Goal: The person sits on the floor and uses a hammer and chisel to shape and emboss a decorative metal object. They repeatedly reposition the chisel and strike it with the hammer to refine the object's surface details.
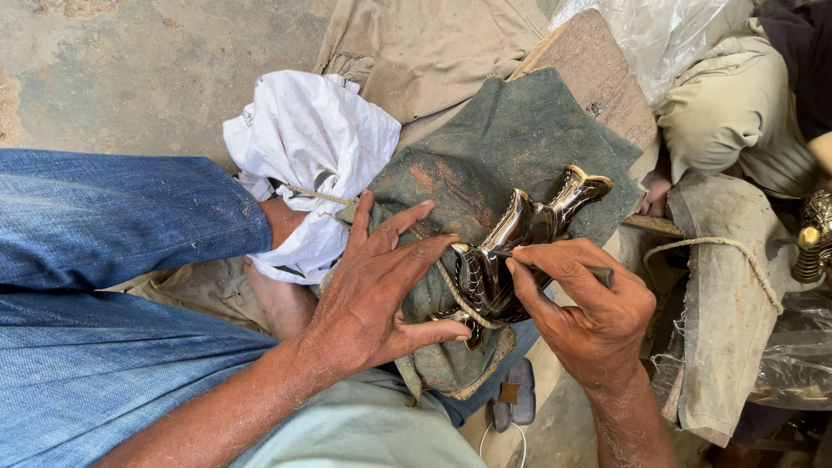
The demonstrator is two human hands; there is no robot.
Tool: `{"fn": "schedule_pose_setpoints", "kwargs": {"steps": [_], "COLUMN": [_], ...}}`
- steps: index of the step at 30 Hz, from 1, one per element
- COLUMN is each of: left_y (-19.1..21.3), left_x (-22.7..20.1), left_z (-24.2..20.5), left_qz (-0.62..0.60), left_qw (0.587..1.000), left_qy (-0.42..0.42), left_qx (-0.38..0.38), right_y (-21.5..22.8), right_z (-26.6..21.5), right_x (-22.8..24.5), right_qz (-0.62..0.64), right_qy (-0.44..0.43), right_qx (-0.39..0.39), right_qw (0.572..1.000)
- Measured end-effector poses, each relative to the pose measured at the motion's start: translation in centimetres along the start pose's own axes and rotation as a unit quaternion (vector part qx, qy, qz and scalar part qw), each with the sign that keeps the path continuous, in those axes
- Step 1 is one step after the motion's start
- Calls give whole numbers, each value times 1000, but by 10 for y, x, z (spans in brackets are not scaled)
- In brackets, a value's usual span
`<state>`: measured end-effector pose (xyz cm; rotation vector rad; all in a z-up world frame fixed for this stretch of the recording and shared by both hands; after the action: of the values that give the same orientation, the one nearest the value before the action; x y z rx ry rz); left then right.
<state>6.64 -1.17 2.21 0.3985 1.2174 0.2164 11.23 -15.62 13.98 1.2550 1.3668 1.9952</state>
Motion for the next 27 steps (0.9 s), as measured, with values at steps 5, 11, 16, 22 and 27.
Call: {"fn": "schedule_pose_setpoints", "kwargs": {"steps": [5,11,16,22,27], "left_y": [0,0,-1,-2,-1], "left_x": [0,0,1,0,0], "left_z": [0,-1,-1,-1,-1], "left_qz": [-3,3,5,0,-1], "left_qw": [1000,1000,1000,1000,1000], "left_qy": [2,2,-2,-3,-5], "left_qx": [-2,0,5,2,0], "right_y": [0,2,3,2,1], "right_z": [1,-2,-8,-14,-18], "right_x": [-2,-3,-6,-12,-14], "right_qz": [-4,14,37,61,68], "right_qy": [-9,3,18,28,33], "right_qx": [8,5,0,-2,-8], "right_qw": [1000,1000,999,998,997]}}
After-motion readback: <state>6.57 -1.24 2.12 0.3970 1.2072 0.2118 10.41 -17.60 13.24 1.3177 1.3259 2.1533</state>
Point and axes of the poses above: each hand's wrist, its own z-axis towards the middle knuckle, its own y-axis out of the back of the hand, x = y × z, the point moved 7 cm from there along z, towards the middle knuckle, and after that the axes turned 6 degrees about z, right-handed, at the moved point
